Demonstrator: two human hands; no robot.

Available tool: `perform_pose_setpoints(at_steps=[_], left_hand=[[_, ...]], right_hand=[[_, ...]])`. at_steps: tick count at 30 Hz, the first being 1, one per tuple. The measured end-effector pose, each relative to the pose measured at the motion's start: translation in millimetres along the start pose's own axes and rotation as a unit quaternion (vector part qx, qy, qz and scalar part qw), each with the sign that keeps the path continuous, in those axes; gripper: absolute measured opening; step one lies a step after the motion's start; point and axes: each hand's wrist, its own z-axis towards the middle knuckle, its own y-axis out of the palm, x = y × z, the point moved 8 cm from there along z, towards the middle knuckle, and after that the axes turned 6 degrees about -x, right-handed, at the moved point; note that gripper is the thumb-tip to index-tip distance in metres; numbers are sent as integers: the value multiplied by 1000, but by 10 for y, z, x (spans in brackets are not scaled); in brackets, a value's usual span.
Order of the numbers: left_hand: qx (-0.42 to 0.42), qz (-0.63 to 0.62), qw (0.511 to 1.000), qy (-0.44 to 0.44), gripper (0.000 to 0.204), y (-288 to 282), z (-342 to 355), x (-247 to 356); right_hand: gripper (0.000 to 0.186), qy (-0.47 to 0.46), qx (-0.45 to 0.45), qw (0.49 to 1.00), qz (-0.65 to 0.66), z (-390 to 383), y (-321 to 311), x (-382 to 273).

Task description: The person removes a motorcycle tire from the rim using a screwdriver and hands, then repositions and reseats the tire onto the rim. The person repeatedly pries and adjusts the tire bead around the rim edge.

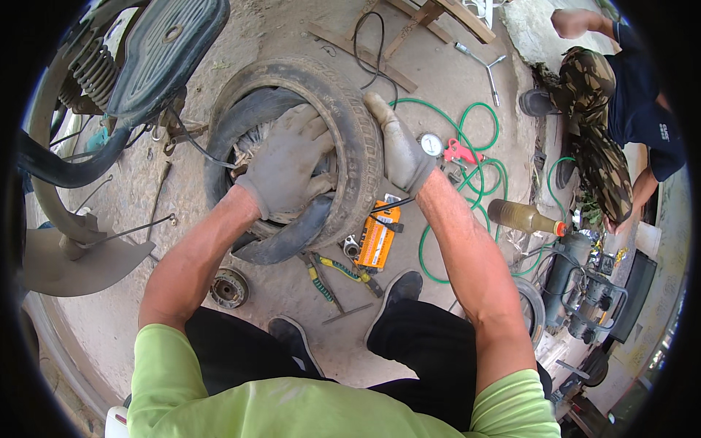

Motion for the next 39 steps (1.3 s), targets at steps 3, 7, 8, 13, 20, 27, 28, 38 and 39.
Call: perform_pose_setpoints(at_steps=[3, 7, 8, 13, 20, 27, 28, 38, 39], left_hand=[[-19, 36, 999, -12, 68, -1, 54, 10], [-26, 58, 998, -20, 63, 5, 137, 4], [-30, 60, 998, -17, 62, 0, 173, 20], [-22, 40, 999, 4, 66, 6, 96, 19], [3, 0, 1000, 22, 75, -20, -21, -21], [11, -5, 1000, 7, 86, 48, -107, -63], [6, -4, 1000, 12, 87, 50, -90, -69], [-82, 54, 995, 23, 78, 87, 111, -2], [-83, 60, 995, 22, 76, 111, 114, 5]], right_hand=[[68, 17, -40, 997, 58, 20, 251, 32], [61, -3, 71, 995, -72, 66, 133, -65], [61, -1, 91, 992, -88, 35, 94, -108], [62, -14, 76, 993, -94, 8, 208, -108], [62, -22, 78, 994, -67, 34, 142, -83], [66, -36, 71, 992, -102, 114, 136, -76], [66, -41, 69, 991, -110, 126, 142, -81], [72, -44, 96, 980, -169, 81, 132, -120], [73, -40, 98, 977, -186, 89, 144, -140]])
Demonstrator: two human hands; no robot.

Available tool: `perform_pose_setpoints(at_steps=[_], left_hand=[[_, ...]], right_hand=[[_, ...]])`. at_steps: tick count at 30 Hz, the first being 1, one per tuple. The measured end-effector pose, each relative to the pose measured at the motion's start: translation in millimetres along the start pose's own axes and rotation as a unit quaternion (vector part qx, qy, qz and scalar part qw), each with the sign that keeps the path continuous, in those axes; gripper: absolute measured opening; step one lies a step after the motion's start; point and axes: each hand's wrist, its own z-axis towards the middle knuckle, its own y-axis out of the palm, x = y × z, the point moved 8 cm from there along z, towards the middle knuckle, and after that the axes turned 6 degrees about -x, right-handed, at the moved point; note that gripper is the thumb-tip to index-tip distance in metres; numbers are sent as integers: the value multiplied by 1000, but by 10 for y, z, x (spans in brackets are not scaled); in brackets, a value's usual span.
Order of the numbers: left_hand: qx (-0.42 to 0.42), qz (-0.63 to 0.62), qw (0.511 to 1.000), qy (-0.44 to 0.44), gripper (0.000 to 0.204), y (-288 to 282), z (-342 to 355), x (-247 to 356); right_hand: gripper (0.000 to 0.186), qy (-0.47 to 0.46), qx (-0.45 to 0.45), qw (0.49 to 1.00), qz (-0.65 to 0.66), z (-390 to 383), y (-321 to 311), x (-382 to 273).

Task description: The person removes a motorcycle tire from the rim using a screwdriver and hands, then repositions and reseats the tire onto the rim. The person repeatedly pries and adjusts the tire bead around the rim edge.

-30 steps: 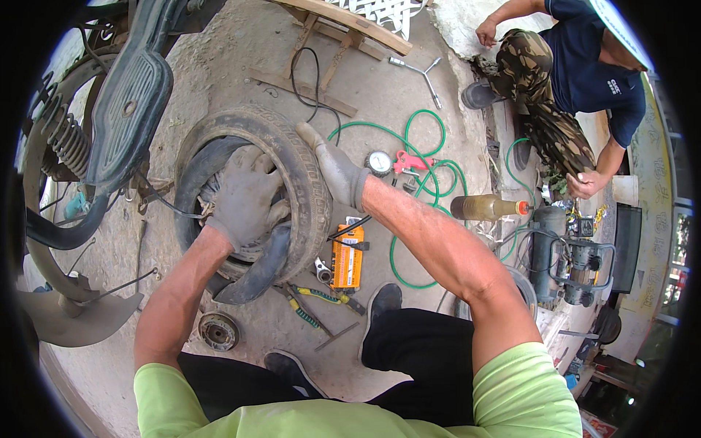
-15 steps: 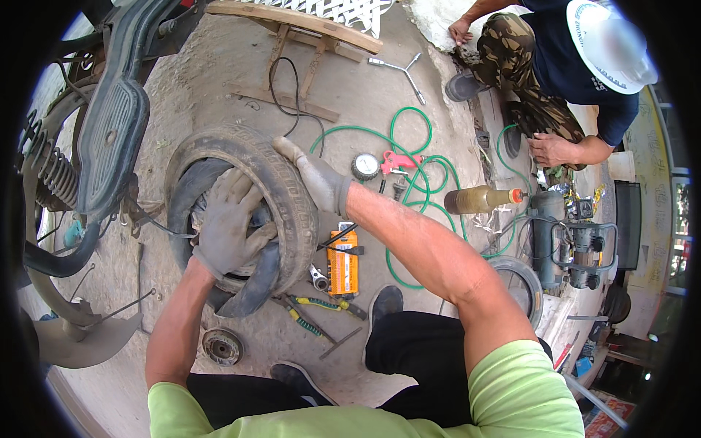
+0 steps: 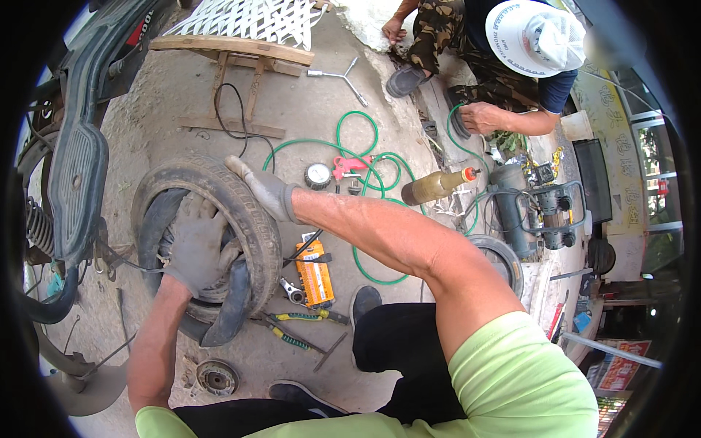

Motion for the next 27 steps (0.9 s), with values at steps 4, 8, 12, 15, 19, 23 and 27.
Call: perform_pose_setpoints(at_steps=[4, 8, 12, 15, 19, 23, 27], left_hand=[[21, -19, 1000, 6, 63, -113, 42, 51], [62, -3, 998, 21, 54, -91, 51, 118], [65, 21, 998, 6, 42, -209, -107, 6], [98, 34, 994, 20, 47, -108, -140, -36], [40, 72, 997, -15, 52, -13, -63, -9], [133, 53, 989, -33, 59, 7, -180, 62], [207, 52, 974, -77, 51, -15, -194, 211]], right_hand=[[73, -7, 41, 997, -64, 99, -249, 56], [80, -36, 145, 922, -358, 1, -571, -190], [74, 17, 62, 988, -143, -54, 17, -173], [79, 28, -52, 953, -297, -209, 215, -276], [81, -60, -40, 890, -450, -173, 109, -431], [98, -86, -29, 879, -467, -58, -38, -381], [110, -59, -7, 868, -493, -92, -126, -447]])
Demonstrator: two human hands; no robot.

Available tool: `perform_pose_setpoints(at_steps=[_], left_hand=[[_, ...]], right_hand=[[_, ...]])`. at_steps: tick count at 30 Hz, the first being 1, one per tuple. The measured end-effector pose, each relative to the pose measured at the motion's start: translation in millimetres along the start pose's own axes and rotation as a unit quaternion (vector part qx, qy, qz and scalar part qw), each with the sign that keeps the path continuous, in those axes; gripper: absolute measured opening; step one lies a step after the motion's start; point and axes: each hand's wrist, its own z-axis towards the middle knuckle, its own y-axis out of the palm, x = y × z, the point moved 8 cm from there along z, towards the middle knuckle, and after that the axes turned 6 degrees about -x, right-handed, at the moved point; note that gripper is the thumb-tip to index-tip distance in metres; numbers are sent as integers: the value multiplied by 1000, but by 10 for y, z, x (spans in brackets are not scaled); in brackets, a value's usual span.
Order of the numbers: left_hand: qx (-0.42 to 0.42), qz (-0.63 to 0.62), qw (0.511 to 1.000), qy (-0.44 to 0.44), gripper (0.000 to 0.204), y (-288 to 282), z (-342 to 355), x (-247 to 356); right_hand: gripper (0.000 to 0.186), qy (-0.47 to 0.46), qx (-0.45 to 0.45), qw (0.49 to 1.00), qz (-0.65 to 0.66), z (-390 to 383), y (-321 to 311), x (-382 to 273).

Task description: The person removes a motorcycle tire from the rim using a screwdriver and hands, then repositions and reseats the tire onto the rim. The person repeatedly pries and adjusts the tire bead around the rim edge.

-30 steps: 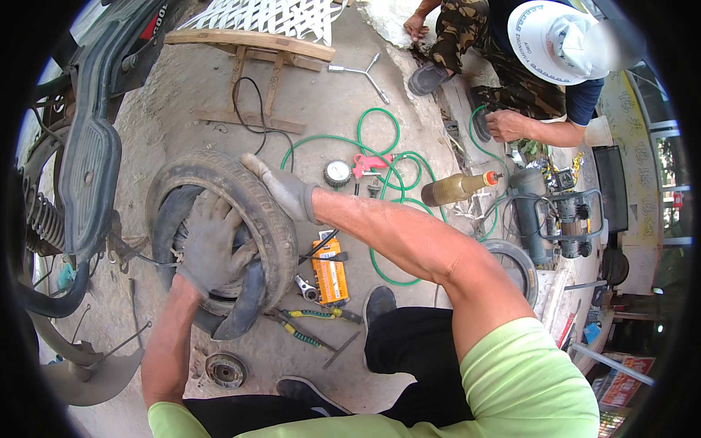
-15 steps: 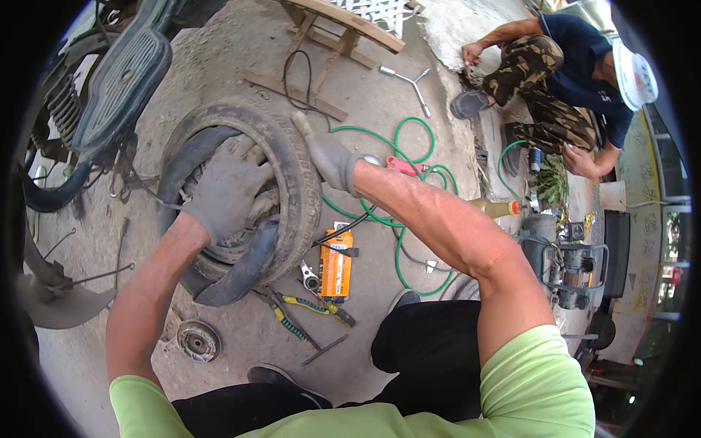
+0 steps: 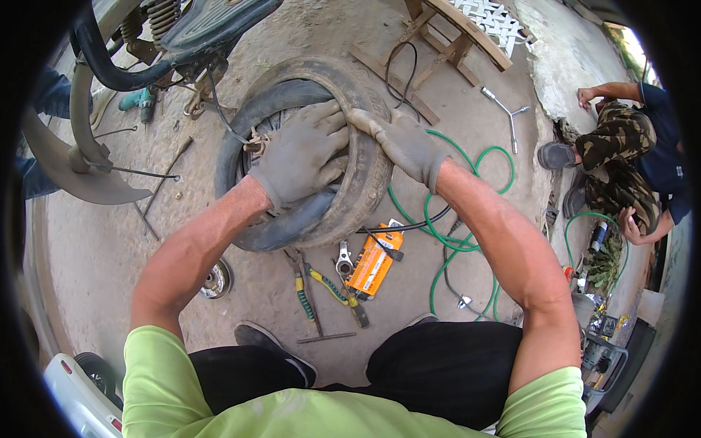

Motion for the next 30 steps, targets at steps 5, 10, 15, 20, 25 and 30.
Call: perform_pose_setpoints(at_steps=[5, 10, 15, 20, 25, 30], left_hand=[[12, -30, 997, -76, 37, -58, -202, -223], [-25, -48, 997, -61, 22, 25, -319, 22], [-27, -77, 992, -101, 15, 92, -350, 159], [-13, -120, 991, -61, 17, 128, -428, 117], [-29, -160, 986, -32, 21, 134, -427, -8], [-66, -177, 982, -22, 21, 160, -424, -17]], right_hand=[[116, 20, 75, 985, -155, -92, -125, -148], [110, 9, 109, 970, -218, -296, -103, -509], [98, 37, 108, 976, -187, -638, -34, -496], [80, -17, 90, 961, -261, -706, 328, -618], [104, 85, 144, 952, -255, -588, 401, -571], [100, 79, 156, 960, -218, -652, 383, -493]])
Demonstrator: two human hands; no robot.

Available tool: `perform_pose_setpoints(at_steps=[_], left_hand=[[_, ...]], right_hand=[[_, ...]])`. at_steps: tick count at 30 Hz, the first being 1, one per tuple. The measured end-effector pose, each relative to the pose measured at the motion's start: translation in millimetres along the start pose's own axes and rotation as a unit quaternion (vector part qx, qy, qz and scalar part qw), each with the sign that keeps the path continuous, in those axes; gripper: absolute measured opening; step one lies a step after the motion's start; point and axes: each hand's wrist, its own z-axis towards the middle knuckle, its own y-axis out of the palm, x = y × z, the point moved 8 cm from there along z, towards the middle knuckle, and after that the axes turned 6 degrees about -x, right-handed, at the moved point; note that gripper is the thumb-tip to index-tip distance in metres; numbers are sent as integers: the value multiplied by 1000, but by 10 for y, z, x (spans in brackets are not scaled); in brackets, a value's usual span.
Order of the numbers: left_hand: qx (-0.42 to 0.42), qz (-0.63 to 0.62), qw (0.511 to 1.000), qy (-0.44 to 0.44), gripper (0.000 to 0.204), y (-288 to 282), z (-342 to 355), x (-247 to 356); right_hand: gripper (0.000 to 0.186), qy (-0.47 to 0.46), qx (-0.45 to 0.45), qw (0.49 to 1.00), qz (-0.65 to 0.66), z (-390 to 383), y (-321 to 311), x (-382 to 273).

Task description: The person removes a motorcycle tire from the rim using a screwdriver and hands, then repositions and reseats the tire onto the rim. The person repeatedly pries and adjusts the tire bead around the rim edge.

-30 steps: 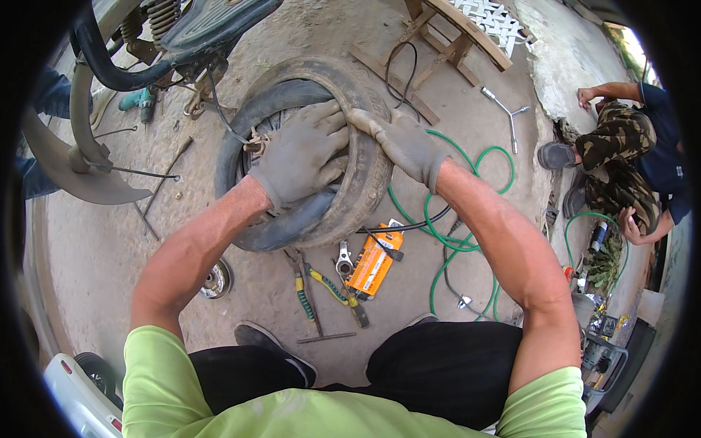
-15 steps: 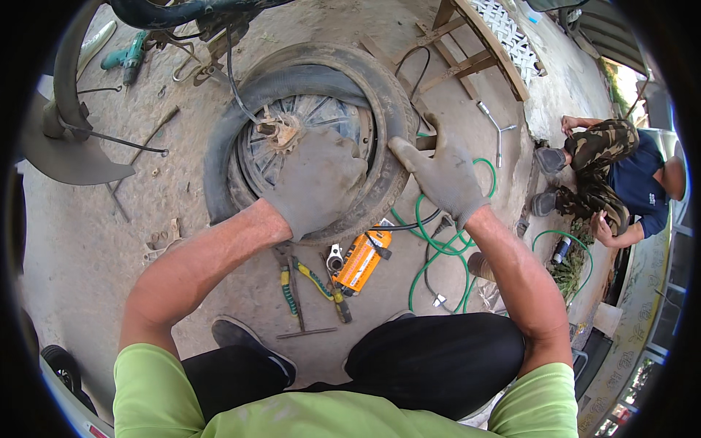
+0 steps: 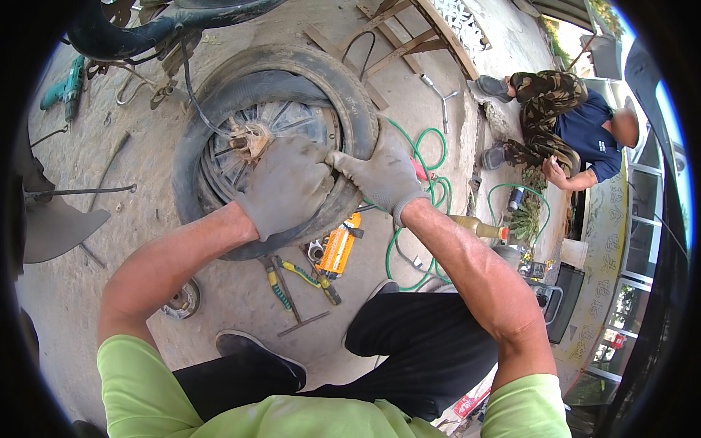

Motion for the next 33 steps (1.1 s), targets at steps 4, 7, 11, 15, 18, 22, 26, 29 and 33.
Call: perform_pose_setpoints(at_steps=[4, 7, 11, 15, 18, 22, 26, 29, 33], left_hand=[[48, -32, 998, 27, 19, 47, -122, -102], [77, -42, 995, 52, 18, 18, -181, -105], [87, -37, 995, 39, 17, 63, -236, -150], [107, -44, 992, 40, 17, 78, -231, -132], [108, -45, 992, 40, 17, 85, -232, -136], [124, -52, 989, 55, 17, 52, -222, -163], [127, -60, 989, 54, 20, 93, -191, -145], [131, -39, 989, 61, 22, 140, -195, -149], [93, -30, 994, 54, 24, 151, -206, -162]], right_hand=[[92, 33, -6, 999, -15, -53, -21, -197], [85, 68, 2, 993, -95, 30, -71, -188], [85, 125, -15, 962, -244, 76, -67, -258], [74, 95, 33, 971, -218, 51, -68, -365], [67, 97, 59, 972, -206, 21, -39, -379], [65, 155, 41, 965, -208, 146, -44, -385], [66, 183, 25, 960, -210, 206, -91, -344], [64, 163, 28, 967, -196, 166, -128, -365], [65, 156, 21, 967, -201, 115, -106, -464]])
